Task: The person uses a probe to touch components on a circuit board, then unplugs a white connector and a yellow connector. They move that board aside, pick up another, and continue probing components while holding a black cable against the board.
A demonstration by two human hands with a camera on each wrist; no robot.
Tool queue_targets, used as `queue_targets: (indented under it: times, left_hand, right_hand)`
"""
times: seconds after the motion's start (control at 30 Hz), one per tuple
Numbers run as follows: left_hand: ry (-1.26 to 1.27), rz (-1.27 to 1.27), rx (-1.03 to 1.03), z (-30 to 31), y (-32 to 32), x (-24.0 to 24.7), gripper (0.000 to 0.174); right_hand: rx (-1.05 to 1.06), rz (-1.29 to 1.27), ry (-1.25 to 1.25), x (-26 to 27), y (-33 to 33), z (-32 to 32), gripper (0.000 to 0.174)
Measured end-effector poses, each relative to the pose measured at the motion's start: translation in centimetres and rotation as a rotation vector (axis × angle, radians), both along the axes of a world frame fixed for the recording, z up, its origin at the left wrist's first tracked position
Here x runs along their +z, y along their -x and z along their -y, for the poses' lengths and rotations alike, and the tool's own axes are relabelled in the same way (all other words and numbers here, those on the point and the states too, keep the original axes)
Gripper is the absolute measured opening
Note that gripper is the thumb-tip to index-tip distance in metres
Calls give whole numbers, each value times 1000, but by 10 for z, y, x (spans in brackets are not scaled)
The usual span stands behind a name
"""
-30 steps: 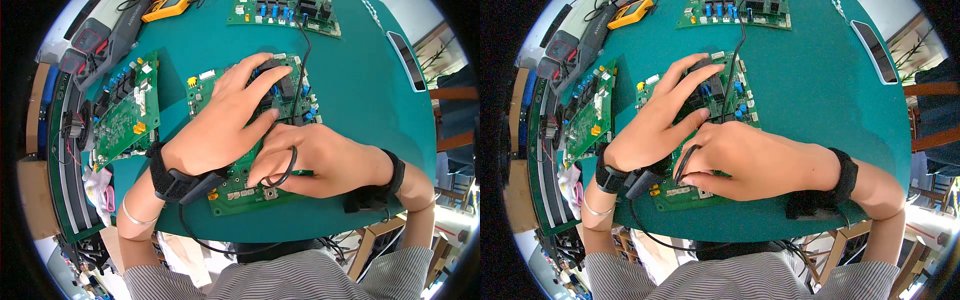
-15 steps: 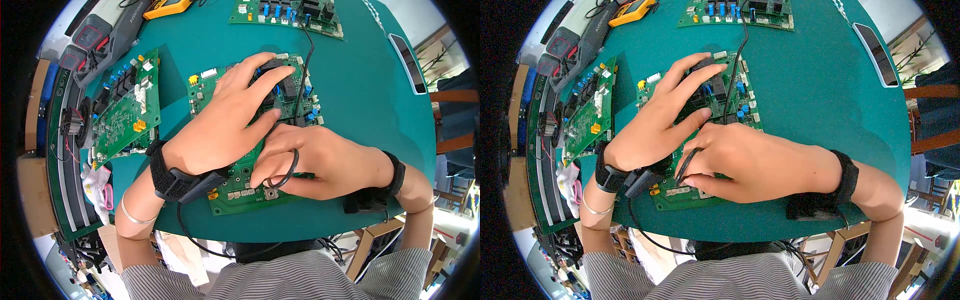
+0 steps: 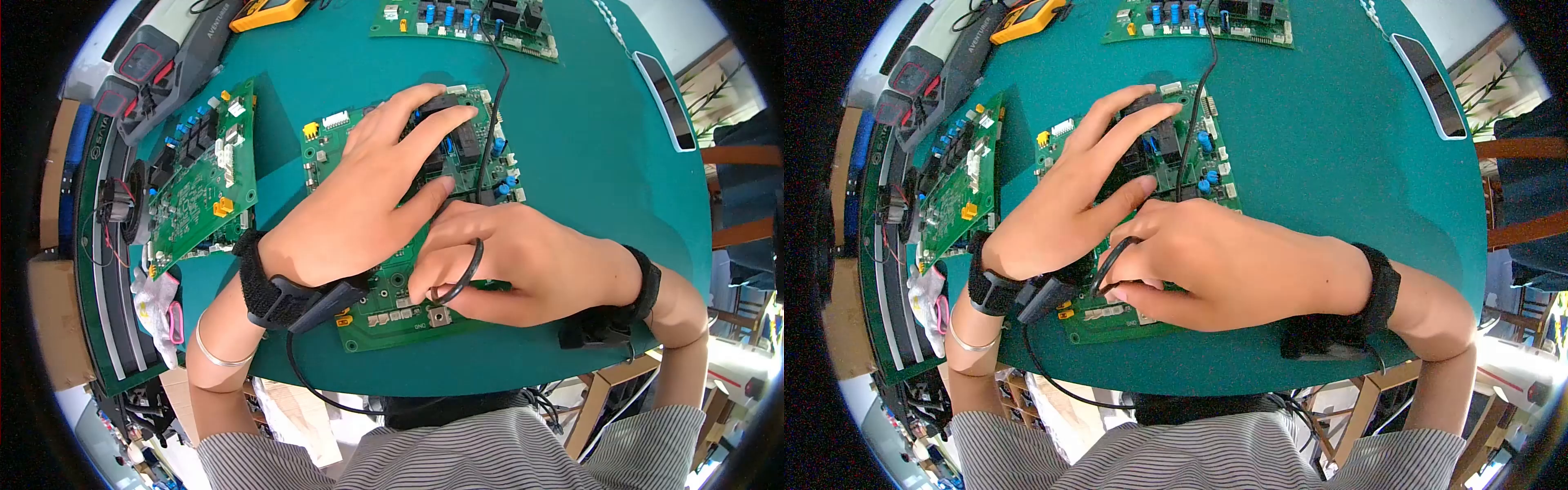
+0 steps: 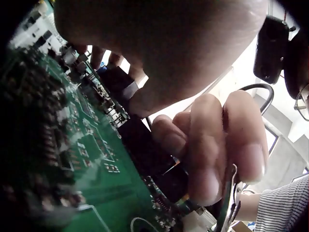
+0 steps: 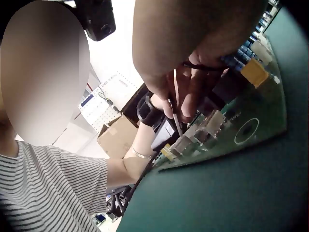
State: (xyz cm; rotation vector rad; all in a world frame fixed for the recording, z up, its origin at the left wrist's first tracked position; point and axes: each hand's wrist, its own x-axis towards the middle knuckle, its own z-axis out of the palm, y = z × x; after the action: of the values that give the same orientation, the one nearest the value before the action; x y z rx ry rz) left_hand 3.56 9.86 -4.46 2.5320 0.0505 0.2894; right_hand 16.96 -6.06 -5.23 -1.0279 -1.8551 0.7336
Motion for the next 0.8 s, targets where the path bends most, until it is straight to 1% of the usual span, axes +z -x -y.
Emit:
queue_targets:
  times: [0.1,0.2,0.33,0.4,0.5,0.57,0.63,0.73,0.8]
  left_hand:
    - [-13,6,-1,0,0,0,61]
    - [-12,13,-6,-1,0,-1,62]
    - [-9,2,-8,-1,0,1,62]
    - [2,2,-13,-1,-1,1,63]
    - [11,-15,-10,0,0,2,63]
    - [1,-18,-4,0,0,5,64]
    - [16,-44,7,1,0,6,64]
    - [8,-51,12,2,0,6,64]
    - [19,-63,20,2,0,7,64]
  right_hand:
    - [15,-19,52,1,0,1,17]
    - [23,41,41,2,3,3,16]
    - [17,30,47,2,3,2,15]
    - [42,78,16,0,4,2,14]
    - [75,51,-20,1,1,1,13]
    - [53,39,-30,-1,3,1,13]
    - [22,-17,21,-1,5,3,13]
    - [17,48,-15,2,4,3,11]
    - [19,47,-30,0,5,2,10]
